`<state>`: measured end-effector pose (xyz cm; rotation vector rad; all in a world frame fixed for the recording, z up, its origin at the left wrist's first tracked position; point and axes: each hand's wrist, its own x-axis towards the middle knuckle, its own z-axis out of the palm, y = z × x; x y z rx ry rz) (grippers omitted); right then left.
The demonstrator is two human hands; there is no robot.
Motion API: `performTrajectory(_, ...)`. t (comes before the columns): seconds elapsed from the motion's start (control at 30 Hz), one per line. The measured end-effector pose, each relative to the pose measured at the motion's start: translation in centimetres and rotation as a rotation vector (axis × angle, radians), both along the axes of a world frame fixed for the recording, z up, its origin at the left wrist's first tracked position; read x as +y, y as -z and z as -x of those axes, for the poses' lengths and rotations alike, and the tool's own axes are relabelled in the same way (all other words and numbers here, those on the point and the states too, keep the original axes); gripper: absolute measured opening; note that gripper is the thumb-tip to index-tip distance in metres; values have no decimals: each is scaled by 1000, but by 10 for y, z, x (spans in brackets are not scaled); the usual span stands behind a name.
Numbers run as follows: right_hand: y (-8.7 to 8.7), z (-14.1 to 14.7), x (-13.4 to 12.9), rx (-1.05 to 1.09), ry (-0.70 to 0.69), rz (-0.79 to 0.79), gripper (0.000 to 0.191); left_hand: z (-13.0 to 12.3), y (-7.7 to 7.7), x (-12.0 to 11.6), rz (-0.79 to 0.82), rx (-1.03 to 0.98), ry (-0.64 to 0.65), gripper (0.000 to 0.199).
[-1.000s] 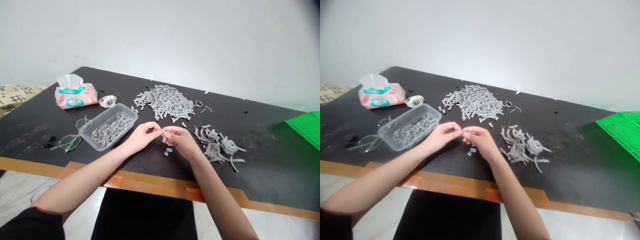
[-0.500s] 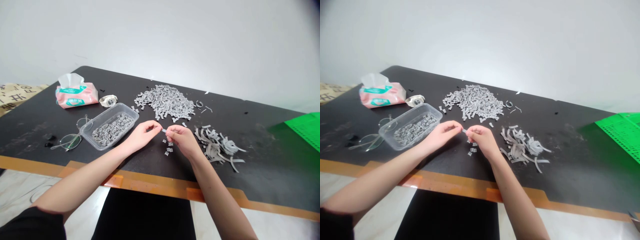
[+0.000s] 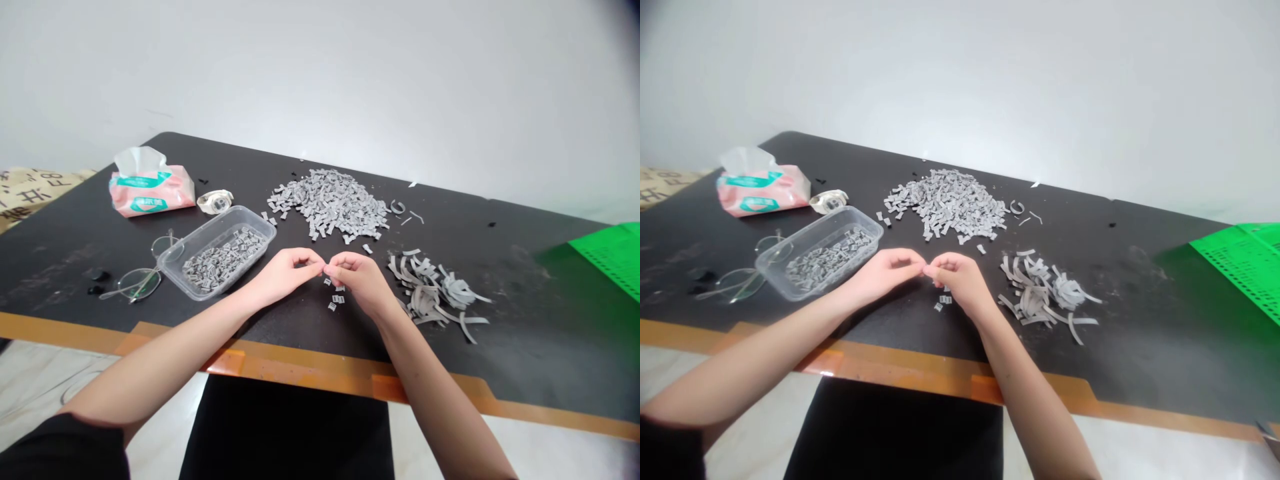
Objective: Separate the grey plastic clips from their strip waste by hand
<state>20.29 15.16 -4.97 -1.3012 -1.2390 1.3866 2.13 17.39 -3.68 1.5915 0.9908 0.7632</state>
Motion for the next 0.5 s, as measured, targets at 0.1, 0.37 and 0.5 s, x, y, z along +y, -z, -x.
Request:
performTrajectory(0.1, 1, -1, 1, 45, -6, 0, 23, 1, 3, 2, -5, 15, -4, 22)
performTrajectory(0.37, 14, -2, 11, 104, 26, -39, 26, 2, 15, 10, -23, 36, -76, 26)
performTrajectory(0.5, 28, 3, 16, 124, 58, -111, 27, -1, 21, 12, -39, 50, -64, 28)
